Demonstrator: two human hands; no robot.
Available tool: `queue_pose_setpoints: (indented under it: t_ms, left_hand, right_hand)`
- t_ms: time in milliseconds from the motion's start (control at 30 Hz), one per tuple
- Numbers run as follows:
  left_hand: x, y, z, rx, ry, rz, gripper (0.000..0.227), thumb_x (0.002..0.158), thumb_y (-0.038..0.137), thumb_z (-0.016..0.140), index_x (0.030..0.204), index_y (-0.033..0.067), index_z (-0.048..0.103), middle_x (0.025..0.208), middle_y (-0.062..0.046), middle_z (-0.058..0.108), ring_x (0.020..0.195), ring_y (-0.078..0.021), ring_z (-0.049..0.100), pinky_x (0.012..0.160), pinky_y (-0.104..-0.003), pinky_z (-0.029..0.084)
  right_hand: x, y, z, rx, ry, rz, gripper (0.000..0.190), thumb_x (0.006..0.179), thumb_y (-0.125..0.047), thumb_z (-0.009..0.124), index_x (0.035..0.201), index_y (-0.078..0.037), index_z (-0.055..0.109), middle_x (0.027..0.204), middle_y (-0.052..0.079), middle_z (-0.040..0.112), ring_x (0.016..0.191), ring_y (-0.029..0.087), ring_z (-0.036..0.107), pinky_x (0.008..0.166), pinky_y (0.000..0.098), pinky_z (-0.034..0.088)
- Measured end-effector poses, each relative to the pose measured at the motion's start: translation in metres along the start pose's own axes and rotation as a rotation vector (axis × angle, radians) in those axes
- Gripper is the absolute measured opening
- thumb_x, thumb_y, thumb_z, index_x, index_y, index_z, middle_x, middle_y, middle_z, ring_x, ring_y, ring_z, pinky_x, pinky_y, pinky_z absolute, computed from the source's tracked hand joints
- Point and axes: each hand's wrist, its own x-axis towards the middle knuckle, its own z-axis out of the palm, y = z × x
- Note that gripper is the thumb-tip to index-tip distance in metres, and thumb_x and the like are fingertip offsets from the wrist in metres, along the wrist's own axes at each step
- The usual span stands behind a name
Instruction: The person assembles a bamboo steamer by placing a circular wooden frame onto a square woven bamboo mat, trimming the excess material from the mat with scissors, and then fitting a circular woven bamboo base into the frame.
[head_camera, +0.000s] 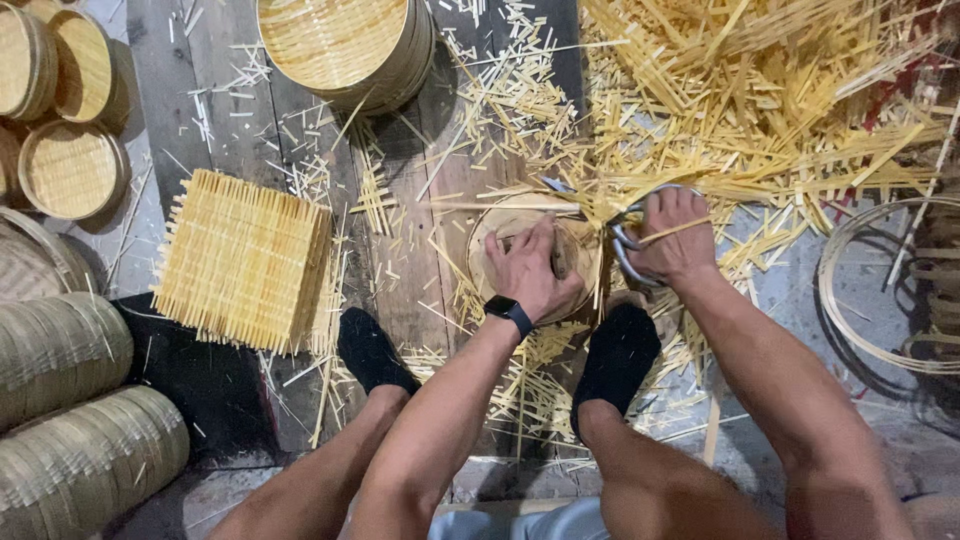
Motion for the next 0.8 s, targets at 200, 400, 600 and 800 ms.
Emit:
queue_pose_setpoints:
  t_ms: [200, 400, 600, 800]
  left_hand:
    - [-0.002, -0.016, -0.008, 0.026, 0.003, 0.175, 0.092, 0.069, 0.043, 0.075, 0.151, 0.0168, 0.043, 0.134, -0.013, 0.067, 0.134, -0.0289, 0.056, 0.123, -0.067, 0.0]
    - [0.0, -0.018, -0.017, 0.098, -0.144, 0.274, 0.09, 0.065, 0.044, 0.077, 0.147, 0.0212, 0.048, 0.131, -0.012, 0.069, 0.134, -0.0265, 0.057, 0.125, -0.065, 0.003]
    - [0.008, -0.034, -0.024, 0.059, -0.207, 0.376, 0.086, 0.068, 0.044, 0.08, 0.145, 0.0231, 0.049, 0.132, -0.014, 0.067, 0.13, -0.0271, 0.057, 0.124, -0.059, 0.004]
    - [0.058, -0.08, -0.013, -0.393, 0.118, -0.124, 0.067, 0.086, 0.044, 0.072, 0.143, 0.0143, 0.055, 0.121, -0.013, 0.075, 0.109, -0.0265, 0.07, 0.103, -0.046, 0.052]
  right_hand:
    - [-0.003, 0.017, 0.004, 0.1, -0.172, 0.025, 0.045, 0.101, -0.045, 0.05, 0.11, -0.003, 0.065, 0.087, 0.013, 0.058, 0.074, 0.02, 0.057, 0.063, 0.0369, 0.053]
    - [0.008, 0.003, 0.015, -0.192, -0.027, -0.077, 0.046, 0.093, -0.048, 0.055, 0.107, -0.005, 0.066, 0.093, 0.013, 0.064, 0.08, 0.019, 0.058, 0.075, 0.036, 0.055]
    - [0.001, 0.027, -0.003, 0.357, -0.349, 0.238, 0.045, 0.102, -0.036, 0.055, 0.14, -0.015, 0.064, 0.102, 0.013, 0.072, 0.07, 0.024, 0.068, 0.064, 0.0418, 0.063]
    - [-0.004, 0.047, 0.008, 0.706, -0.266, 0.722, 0.062, 0.091, -0.033, 0.074, 0.141, -0.003, 0.053, 0.115, 0.021, 0.063, 0.086, 0.03, 0.065, 0.076, 0.045, 0.058]
